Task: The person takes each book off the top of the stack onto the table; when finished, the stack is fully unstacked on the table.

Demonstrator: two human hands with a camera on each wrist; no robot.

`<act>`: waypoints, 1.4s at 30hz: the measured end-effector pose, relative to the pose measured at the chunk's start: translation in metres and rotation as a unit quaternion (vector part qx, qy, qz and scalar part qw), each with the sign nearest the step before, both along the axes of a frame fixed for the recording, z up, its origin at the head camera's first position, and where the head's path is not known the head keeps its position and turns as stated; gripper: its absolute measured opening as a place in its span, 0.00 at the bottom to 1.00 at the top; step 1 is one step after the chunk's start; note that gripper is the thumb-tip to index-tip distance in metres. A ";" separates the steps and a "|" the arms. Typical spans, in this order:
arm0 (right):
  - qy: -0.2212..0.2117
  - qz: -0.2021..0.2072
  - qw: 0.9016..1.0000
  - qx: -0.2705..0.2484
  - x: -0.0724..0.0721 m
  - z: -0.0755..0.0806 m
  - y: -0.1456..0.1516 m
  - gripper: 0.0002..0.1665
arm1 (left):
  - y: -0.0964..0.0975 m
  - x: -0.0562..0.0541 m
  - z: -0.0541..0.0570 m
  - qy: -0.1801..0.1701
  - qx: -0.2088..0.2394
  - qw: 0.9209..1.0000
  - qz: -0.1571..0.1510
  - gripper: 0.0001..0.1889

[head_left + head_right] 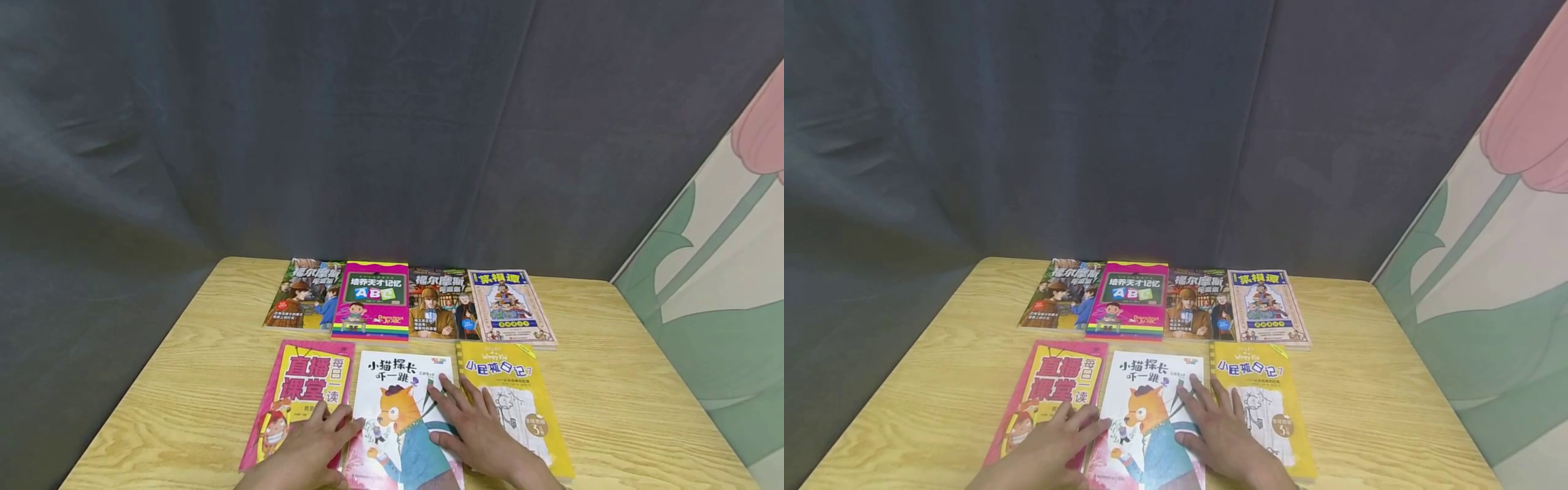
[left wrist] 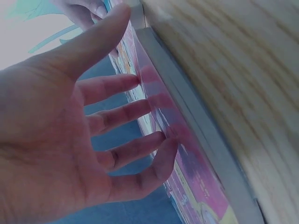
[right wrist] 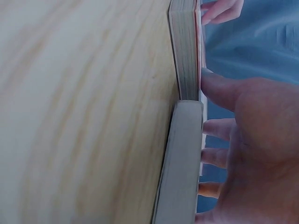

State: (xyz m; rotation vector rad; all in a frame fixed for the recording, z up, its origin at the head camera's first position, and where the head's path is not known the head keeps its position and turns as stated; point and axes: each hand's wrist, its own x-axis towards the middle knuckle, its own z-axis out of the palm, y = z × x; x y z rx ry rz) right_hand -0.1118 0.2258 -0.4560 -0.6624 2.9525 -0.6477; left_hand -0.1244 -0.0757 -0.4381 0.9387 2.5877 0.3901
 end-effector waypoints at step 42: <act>-0.042 -0.013 0.999 0.002 -0.002 0.001 0.002 0.37 | 0.005 0.003 -0.005 0.077 0.022 0.997 -0.007 0.39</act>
